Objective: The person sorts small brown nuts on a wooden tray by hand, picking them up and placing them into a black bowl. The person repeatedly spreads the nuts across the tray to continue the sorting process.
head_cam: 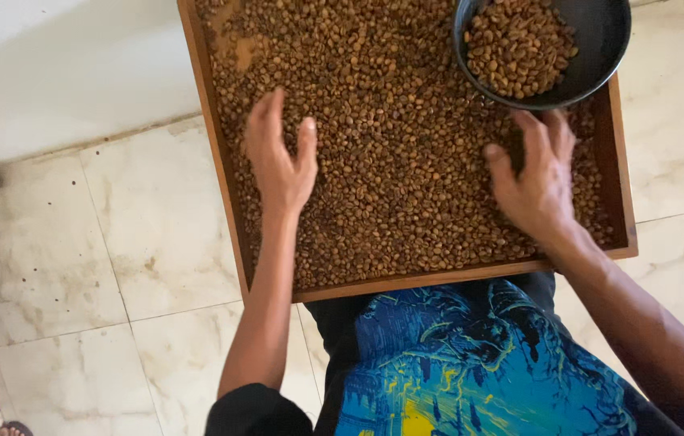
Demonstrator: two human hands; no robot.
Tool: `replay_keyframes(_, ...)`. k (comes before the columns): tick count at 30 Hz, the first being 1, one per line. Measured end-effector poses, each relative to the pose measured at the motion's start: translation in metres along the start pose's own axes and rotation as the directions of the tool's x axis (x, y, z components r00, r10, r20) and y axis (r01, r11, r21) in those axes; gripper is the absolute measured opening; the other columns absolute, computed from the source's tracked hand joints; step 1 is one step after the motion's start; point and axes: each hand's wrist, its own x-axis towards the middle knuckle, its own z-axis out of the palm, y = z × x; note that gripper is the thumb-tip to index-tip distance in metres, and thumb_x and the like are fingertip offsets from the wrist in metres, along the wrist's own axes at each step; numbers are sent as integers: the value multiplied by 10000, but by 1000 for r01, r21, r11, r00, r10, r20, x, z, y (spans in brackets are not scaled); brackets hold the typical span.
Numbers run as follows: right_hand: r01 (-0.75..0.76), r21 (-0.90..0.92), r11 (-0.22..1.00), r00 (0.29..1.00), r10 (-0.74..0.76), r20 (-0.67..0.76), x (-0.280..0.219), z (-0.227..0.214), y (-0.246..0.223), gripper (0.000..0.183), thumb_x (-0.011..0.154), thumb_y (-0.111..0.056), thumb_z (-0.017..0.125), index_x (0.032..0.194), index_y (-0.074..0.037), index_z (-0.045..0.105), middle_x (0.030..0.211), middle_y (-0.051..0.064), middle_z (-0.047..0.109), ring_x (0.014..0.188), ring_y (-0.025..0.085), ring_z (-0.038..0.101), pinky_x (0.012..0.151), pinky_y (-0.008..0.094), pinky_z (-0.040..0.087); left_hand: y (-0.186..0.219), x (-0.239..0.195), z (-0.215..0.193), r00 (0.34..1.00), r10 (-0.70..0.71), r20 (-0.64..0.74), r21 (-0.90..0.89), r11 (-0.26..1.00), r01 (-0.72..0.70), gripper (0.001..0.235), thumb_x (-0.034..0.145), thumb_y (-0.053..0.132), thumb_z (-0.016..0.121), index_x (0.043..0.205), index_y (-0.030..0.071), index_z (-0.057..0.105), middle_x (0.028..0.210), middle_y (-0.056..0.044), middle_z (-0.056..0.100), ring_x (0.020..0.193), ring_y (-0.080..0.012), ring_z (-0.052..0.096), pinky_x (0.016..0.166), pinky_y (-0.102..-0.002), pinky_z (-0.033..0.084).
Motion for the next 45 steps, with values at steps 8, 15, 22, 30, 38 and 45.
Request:
replay_keyframes(8,-39,232,972,986,0,166,37,51,-56,629,1086,-367,651,1589,-61,429,1419,274,498,1384,575,362,1117,695,216,22,-1,47,975,199,98,-181,967,-179,621,1026,537,649,1497,145,550,1346,-139,600,1277,-340,596,1117,-524,441)
replay_keyframes(15,185,103,977,937,-208,283,39,59,-43,387,972,-240,767,1326,-104,689,1230,152,593,1152,460,593,943,590,502,37,-20,25,921,252,295,-82,968,-239,397,1004,256,706,1394,242,633,1246,-51,605,1148,-316,649,1000,-493,525)
replay_keyframes(22,263,148,953,913,-295,282,21,24,-63,474,869,-307,789,1327,-212,711,1307,60,678,1278,316,622,1008,489,490,59,-47,-17,931,177,318,-23,984,-179,343,1017,431,664,1297,234,688,1243,-40,601,1198,-300,602,988,-477,495)
replay_keyframes(30,364,-180,914,870,-265,415,47,61,-79,736,887,-314,720,1575,-316,458,1602,142,338,1434,442,345,1065,654,377,54,-74,-11,951,242,193,138,953,-270,494,1094,427,505,1540,215,501,1592,-112,422,1530,-337,332,1215,-558,286)
replay_keyframes(38,405,-109,908,793,-289,536,54,67,-101,514,1047,-428,502,1545,-299,487,1660,116,325,1553,414,211,1164,688,248,75,-93,-8,983,83,165,219,969,-118,547,1118,367,423,1599,111,375,1619,-190,347,1539,-434,281,1217,-620,258)
replay_keyframes(45,460,-303,834,744,-176,645,26,21,-66,515,1076,-539,335,1537,-382,500,1664,34,413,1600,354,243,1234,693,124,56,-83,14,961,-33,275,387,919,-79,704,1123,554,276,1686,133,231,1732,-207,157,1599,-474,31,1235,-701,30)
